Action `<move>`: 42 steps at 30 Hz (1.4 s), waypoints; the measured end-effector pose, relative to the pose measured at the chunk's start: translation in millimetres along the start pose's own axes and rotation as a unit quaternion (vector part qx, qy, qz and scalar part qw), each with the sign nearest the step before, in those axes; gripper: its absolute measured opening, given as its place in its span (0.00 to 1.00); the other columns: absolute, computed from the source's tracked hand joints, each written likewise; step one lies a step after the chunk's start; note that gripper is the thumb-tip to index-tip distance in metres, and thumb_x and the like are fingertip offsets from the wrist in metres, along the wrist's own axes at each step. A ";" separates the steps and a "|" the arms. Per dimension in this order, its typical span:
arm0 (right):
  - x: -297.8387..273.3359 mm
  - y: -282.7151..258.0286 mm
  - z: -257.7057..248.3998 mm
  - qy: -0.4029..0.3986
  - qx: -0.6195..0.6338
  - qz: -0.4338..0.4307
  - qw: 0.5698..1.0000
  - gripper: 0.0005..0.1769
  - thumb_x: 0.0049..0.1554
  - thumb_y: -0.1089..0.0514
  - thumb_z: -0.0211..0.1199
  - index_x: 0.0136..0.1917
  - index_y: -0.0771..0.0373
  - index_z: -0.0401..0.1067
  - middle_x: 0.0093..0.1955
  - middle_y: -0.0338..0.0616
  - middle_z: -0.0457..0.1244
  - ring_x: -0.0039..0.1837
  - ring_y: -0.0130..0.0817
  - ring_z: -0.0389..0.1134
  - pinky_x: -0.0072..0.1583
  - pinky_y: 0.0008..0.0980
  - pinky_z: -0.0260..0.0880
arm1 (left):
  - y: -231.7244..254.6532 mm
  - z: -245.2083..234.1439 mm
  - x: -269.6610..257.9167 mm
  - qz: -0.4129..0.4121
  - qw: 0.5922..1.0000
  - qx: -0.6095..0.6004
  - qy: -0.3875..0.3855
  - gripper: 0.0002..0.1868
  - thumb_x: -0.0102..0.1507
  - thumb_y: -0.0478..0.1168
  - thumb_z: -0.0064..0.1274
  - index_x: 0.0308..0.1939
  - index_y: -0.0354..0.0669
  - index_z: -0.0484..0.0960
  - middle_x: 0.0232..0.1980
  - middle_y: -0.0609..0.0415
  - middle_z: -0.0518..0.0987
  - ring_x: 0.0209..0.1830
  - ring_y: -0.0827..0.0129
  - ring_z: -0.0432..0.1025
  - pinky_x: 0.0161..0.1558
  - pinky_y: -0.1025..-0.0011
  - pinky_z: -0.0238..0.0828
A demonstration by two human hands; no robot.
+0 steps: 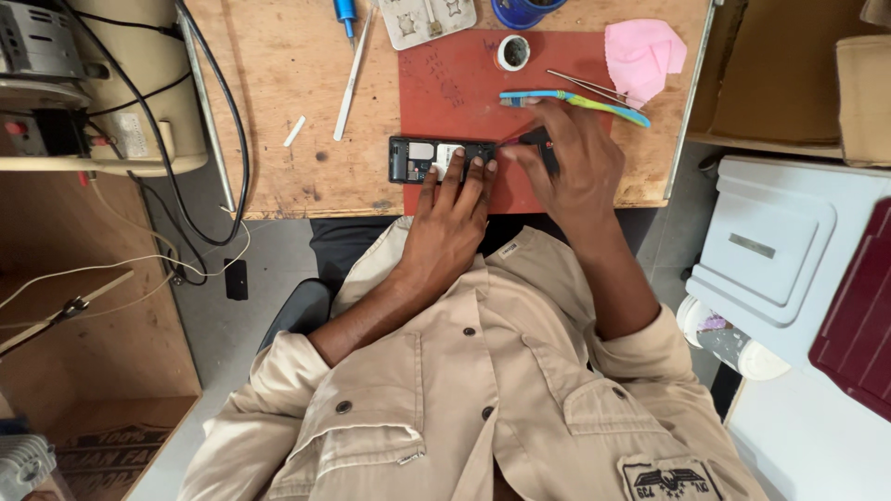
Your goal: The person disassembles a small electronic device on a workbench, removes internal components, and uses a screwdriver to manipulate parts. They handle a battery, a circuit board, and various small tools while working on the device.
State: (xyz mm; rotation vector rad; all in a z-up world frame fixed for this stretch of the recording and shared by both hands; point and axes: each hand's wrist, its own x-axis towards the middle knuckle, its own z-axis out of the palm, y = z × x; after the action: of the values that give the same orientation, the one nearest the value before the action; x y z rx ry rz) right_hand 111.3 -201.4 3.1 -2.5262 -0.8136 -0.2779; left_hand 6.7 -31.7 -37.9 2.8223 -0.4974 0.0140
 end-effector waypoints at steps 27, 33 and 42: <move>3.2 -9.6 3.8 -0.058 -0.030 0.045 0.997 0.24 0.58 0.51 0.78 0.64 0.61 0.76 0.48 0.48 0.72 0.51 0.48 0.73 0.52 0.44 0.75 | 0.8 1.5 -0.2 -0.002 1.000 0.016 0.007 0.33 0.65 0.41 0.47 0.73 0.28 0.69 0.71 0.40 0.69 0.75 0.45 0.60 0.69 0.46 0.63; -1.6 -16.3 8.9 -0.011 0.261 -0.026 0.965 0.16 0.66 0.75 0.58 0.65 0.65 0.69 0.60 0.51 0.69 0.58 0.44 0.76 0.59 0.35 0.81 | -1.1 4.9 -0.1 0.011 0.999 0.030 -0.007 0.27 0.65 0.41 0.47 0.66 0.30 0.72 0.71 0.38 0.69 0.75 0.43 0.60 0.69 0.44 0.63; 2.1 -19.9 2.6 -0.037 0.182 -0.034 0.982 0.27 0.56 0.78 0.56 0.67 0.60 0.69 0.60 0.48 0.69 0.59 0.46 0.75 0.59 0.38 0.77 | -0.5 0.2 1.2 0.002 0.999 0.028 0.028 0.32 0.64 0.41 0.47 0.72 0.29 0.71 0.71 0.39 0.68 0.74 0.44 0.60 0.69 0.46 0.62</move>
State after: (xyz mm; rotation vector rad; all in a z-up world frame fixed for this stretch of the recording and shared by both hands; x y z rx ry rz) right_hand 101.3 -184.9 8.9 -2.1787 -0.8915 -0.0483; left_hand 7.9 -31.6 -38.1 2.8657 -0.4967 0.1096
